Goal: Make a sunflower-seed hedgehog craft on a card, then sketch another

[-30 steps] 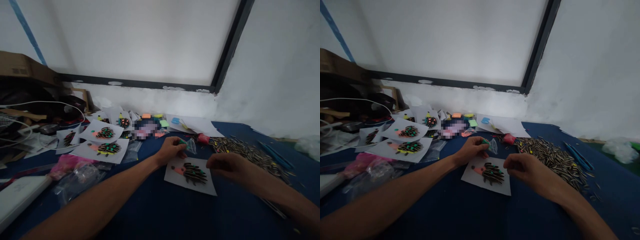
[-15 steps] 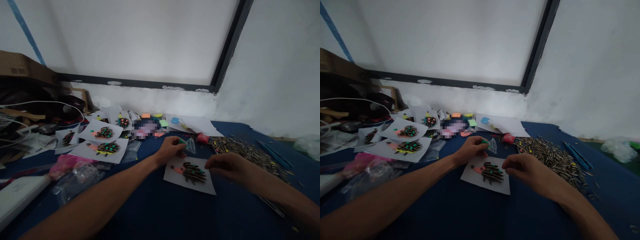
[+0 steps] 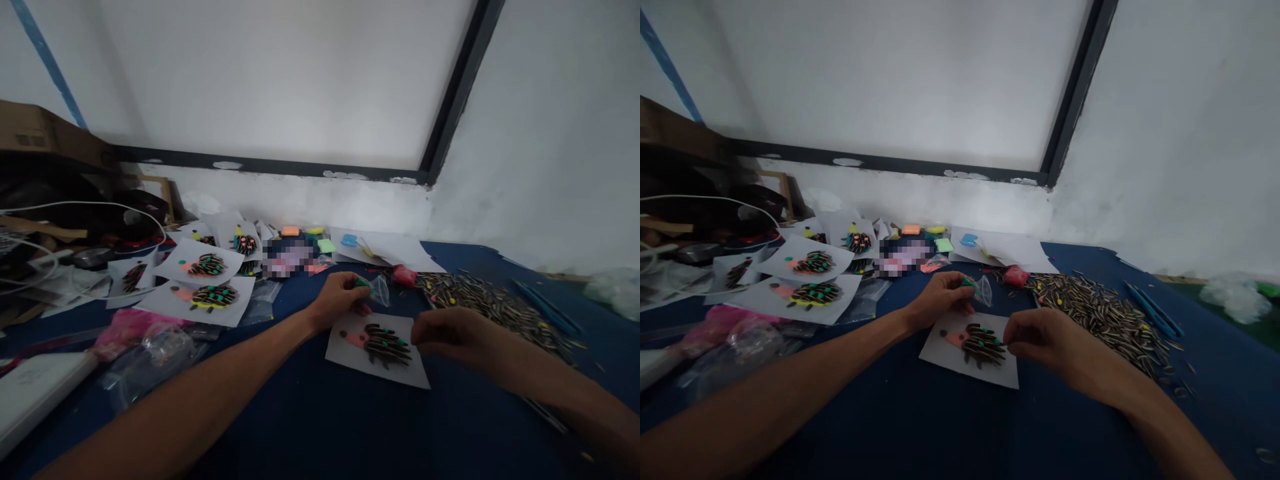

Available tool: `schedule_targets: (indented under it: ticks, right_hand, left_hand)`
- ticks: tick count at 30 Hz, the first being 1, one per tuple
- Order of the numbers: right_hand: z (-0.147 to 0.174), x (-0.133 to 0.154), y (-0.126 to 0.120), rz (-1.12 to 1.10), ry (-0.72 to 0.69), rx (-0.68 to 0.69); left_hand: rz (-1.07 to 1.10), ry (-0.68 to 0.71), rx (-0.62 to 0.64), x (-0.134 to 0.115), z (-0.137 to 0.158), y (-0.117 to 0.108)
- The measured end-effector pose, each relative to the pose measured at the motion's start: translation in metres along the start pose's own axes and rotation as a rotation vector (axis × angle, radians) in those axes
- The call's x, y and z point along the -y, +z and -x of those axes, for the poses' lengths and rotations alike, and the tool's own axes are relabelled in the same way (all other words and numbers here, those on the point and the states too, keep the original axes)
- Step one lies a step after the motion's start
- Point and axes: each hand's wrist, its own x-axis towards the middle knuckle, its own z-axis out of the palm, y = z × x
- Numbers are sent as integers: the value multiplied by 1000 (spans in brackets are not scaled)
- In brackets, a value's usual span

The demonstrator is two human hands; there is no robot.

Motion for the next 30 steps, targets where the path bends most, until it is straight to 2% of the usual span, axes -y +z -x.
schedule_targets:
  ticks: [7, 16, 30]
  right_hand:
    - [-9, -9, 5, 68, -17, -30]
    - [-7, -3, 17, 178, -33, -117]
    - [-8, 7, 18, 366, -96, -179]
  left_hand:
    - [-27, -18, -31, -5, 3, 3]
    - [-27, -13, -18, -4, 2, 2]
    - [-21, 1, -15, -1, 1, 1]
